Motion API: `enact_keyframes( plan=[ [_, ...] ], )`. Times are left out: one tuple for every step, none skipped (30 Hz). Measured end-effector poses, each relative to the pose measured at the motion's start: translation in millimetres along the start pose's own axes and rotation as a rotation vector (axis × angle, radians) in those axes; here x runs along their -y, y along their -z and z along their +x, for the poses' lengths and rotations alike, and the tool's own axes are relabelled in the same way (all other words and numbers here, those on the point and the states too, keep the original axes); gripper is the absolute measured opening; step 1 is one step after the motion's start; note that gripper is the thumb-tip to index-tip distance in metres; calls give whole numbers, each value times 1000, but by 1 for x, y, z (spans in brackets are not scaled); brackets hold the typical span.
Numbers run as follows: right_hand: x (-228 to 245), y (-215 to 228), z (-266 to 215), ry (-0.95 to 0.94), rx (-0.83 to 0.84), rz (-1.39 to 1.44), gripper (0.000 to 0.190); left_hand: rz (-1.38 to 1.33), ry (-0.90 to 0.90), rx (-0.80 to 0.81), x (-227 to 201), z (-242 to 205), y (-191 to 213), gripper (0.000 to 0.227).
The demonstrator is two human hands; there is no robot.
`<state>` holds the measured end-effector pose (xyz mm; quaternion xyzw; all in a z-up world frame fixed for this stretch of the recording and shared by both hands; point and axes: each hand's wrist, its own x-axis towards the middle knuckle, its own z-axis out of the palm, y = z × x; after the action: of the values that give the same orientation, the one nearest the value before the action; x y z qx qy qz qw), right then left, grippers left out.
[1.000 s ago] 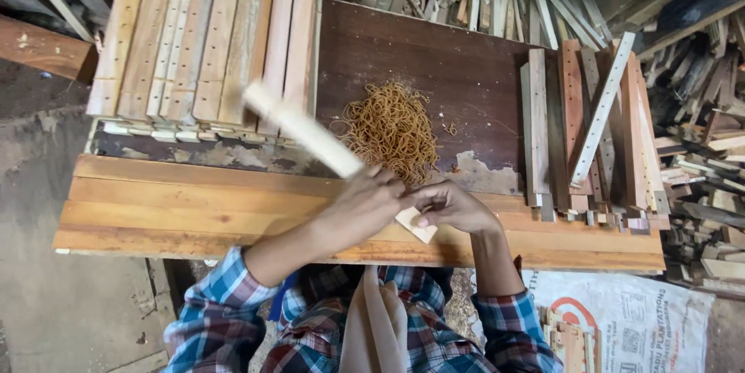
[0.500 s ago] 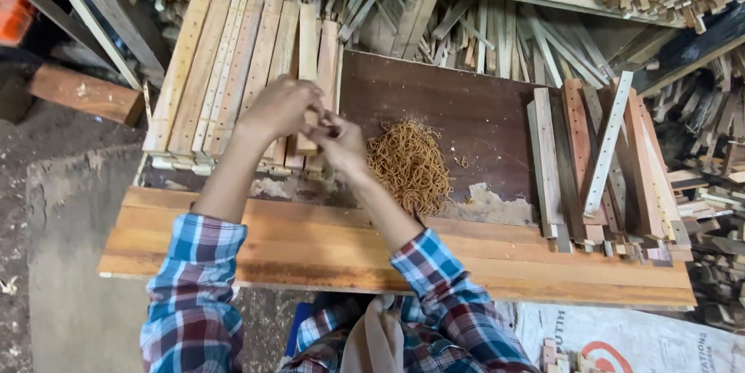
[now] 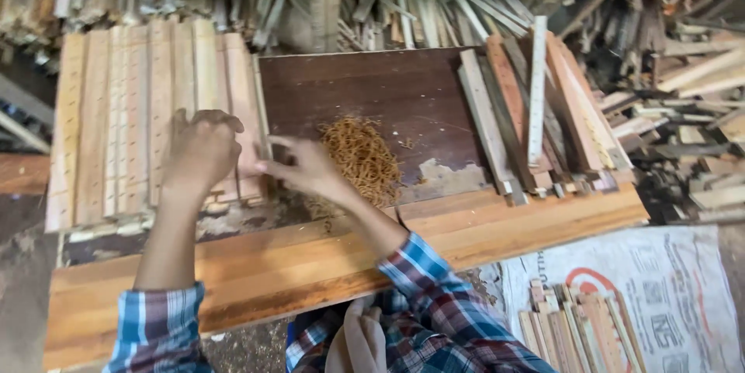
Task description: Wrapping rubber bands around wooden slats in a workshop
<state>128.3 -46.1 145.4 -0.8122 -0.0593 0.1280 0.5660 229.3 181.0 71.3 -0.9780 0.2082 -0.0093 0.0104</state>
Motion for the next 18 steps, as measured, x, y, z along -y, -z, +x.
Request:
enact_keyframes(
  plan=[
    [-12,20,-19,-5,-18,2,71,0,-19,-1,-42,0,42,25],
    [-24,39,-38,32,-159,-52,62,-134,-35,-4,-80,-11,88,28],
    [-36,57,-58,68,-299,-108,53,-269,-51,-6,-112,-34,137,31],
    [-67,80,-65,58,-304,-109,53,-274,-58,1,-133,-22,109,31],
    [-98,102,-72,-14,-493,-240,42,-337,-178,4,-153,-11,82,31],
    [-129,125,-78,-81,-677,-375,32,-401,-293,2,-174,-1,55,31],
    [-154,147,-91,-87,-676,-381,32,-409,-294,4,-203,6,46,31],
    [-178,170,-104,-201,-823,-652,36,-576,-432,43,-231,13,38,26],
    [-202,192,-118,-318,-961,-926,44,-743,-571,81,-259,19,31,22],
    [-212,199,-128,-319,-965,-930,44,-746,-575,78,-284,24,19,22],
    [-222,206,-138,-330,-1008,-940,50,-881,-633,120,-309,30,8,24],
    [-231,213,-147,-337,-1054,-949,56,-1013,-691,161,-333,36,-2,27],
    [-242,217,-147,-335,-1060,-952,56,-1013,-696,156,-362,48,-31,27],
    [-254,220,-148,-353,-1080,-1115,57,-1140,-606,255,-392,58,-62,35],
    [-266,223,-150,-372,-1095,-1278,58,-1262,-511,355,-422,69,-92,43],
    [-273,224,-152,-368,-1099,-1281,58,-1263,-514,350,-450,77,-117,43],
    [-280,225,-155,-345,-1122,-1330,52,-1389,-373,386,-476,86,-141,49],
    [-286,226,-155,-318,-1143,-1377,46,-1509,-225,417,-501,96,-165,57]
  ],
)
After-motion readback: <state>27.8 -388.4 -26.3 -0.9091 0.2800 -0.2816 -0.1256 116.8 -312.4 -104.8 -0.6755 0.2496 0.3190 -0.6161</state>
